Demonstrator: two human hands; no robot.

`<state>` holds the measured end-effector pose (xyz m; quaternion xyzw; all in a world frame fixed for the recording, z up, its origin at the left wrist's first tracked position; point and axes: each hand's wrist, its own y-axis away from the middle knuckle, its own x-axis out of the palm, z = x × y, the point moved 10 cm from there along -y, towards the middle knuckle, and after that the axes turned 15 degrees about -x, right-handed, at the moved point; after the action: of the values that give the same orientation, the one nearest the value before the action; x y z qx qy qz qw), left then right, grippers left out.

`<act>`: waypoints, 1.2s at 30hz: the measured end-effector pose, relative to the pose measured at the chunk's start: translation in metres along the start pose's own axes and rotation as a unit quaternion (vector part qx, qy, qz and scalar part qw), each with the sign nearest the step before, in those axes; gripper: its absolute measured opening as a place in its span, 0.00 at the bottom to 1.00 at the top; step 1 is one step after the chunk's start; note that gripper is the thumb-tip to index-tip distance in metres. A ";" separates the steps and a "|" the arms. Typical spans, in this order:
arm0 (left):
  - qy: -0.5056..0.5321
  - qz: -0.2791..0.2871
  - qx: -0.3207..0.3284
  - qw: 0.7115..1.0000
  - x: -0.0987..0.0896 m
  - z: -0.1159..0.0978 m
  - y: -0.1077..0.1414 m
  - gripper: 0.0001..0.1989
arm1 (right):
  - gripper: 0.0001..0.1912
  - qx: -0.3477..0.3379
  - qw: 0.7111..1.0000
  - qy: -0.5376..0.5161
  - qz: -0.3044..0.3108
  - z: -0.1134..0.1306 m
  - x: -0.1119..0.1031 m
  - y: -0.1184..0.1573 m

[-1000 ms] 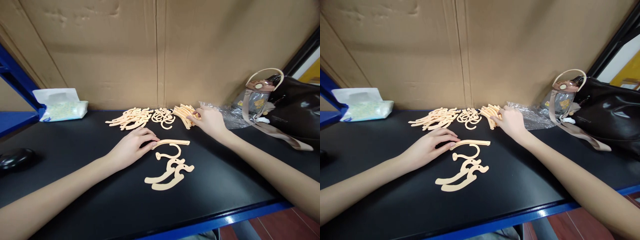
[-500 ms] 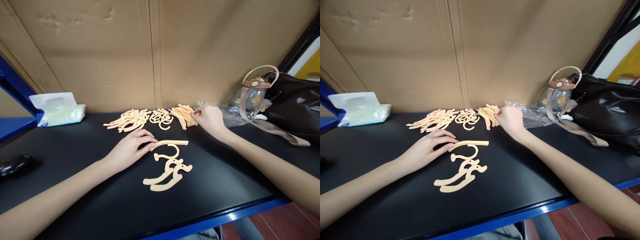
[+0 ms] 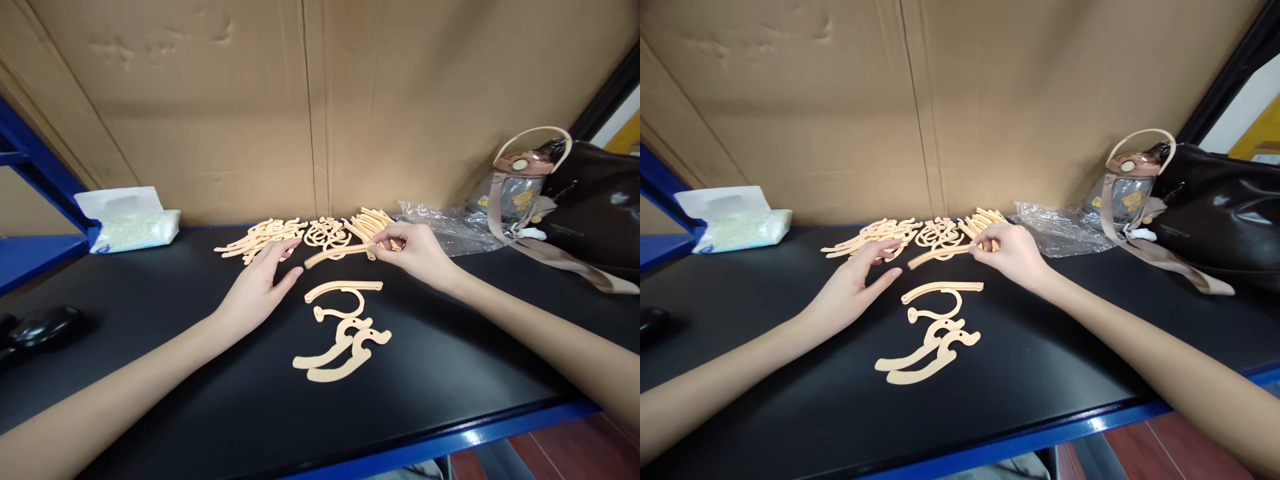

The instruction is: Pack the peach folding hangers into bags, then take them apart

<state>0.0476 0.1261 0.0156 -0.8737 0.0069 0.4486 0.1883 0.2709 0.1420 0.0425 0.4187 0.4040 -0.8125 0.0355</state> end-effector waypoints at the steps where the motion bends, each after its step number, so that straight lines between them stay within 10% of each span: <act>1: 0.002 0.004 0.001 1.000 0.001 0.000 -0.001 0.20 | 0.09 -0.002 1.000 -0.013 0.016 0.001 0.006 0.001; 15: -0.019 0.073 0.019 0.997 0.014 -0.007 0.001 0.18 | 0.09 -0.014 0.972 -0.040 0.230 -0.008 0.040 0.010; 36: -0.042 0.108 0.069 0.991 0.021 -0.016 0.007 0.13 | 0.10 -0.078 0.945 0.007 0.317 0.023 0.040 0.016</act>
<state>0.0714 0.1179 0.0056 -0.8328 0.1240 0.5013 0.1993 0.2360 0.1262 0.0113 0.5267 0.3128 -0.7226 0.3204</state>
